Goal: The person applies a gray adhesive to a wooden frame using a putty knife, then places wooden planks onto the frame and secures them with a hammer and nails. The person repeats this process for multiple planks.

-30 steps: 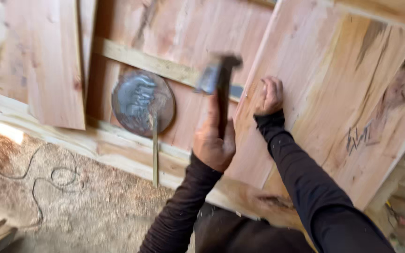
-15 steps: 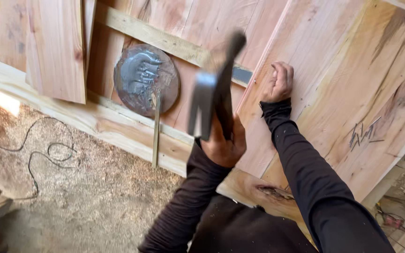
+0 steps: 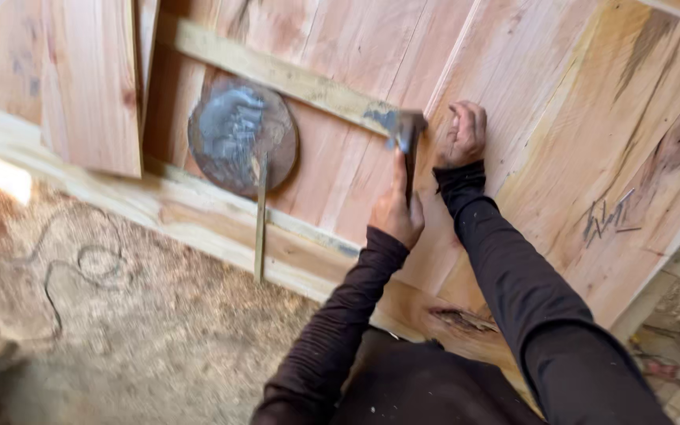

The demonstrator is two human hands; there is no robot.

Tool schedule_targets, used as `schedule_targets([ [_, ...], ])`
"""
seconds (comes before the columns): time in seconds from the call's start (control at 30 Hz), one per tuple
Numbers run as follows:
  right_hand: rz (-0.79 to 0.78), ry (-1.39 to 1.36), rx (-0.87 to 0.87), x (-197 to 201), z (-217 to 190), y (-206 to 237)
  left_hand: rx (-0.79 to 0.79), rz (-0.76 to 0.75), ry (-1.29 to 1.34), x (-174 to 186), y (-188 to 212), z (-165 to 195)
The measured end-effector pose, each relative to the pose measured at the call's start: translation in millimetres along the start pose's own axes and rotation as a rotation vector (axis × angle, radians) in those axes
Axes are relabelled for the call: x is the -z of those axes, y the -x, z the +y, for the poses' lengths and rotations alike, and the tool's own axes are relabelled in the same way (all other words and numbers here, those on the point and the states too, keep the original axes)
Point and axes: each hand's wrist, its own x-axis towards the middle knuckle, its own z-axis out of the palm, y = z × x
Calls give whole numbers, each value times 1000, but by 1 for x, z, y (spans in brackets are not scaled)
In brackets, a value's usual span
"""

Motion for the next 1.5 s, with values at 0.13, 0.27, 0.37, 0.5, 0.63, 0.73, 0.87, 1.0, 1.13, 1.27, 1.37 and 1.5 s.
schedule_targets([
  [0.13,37,11,-8,1,-6,-7,-396,423,144,-22,15,-17],
  [0.27,37,20,-12,2,-3,-5,-125,151,27,-25,23,-19],
  [0.37,36,-6,34,1,5,2,-164,158,79,-20,26,-12],
  [0.5,-16,-2,-42,1,10,0,-444,586,-48,-24,26,-11],
  [0.63,90,-35,58,14,-8,-4,-16,-53,-186,-38,30,-33],
  [0.73,114,-71,31,46,-28,24,-27,-83,-96,-34,75,-62],
  [0.87,160,-56,40,114,-21,84,50,-171,-61,-3,180,-106],
  [1.0,371,230,-527,236,40,118,323,-378,-291,16,259,-127],
  [1.13,216,641,-568,303,111,101,373,-430,-399,11,267,-120],
  [1.27,4,505,-842,300,153,79,230,-342,-388,14,252,-107],
  [1.37,-73,53,-1002,306,157,61,318,-361,-302,37,248,-101],
  [1.5,-212,-727,-1079,312,128,73,328,-239,-93,79,244,-92],
])
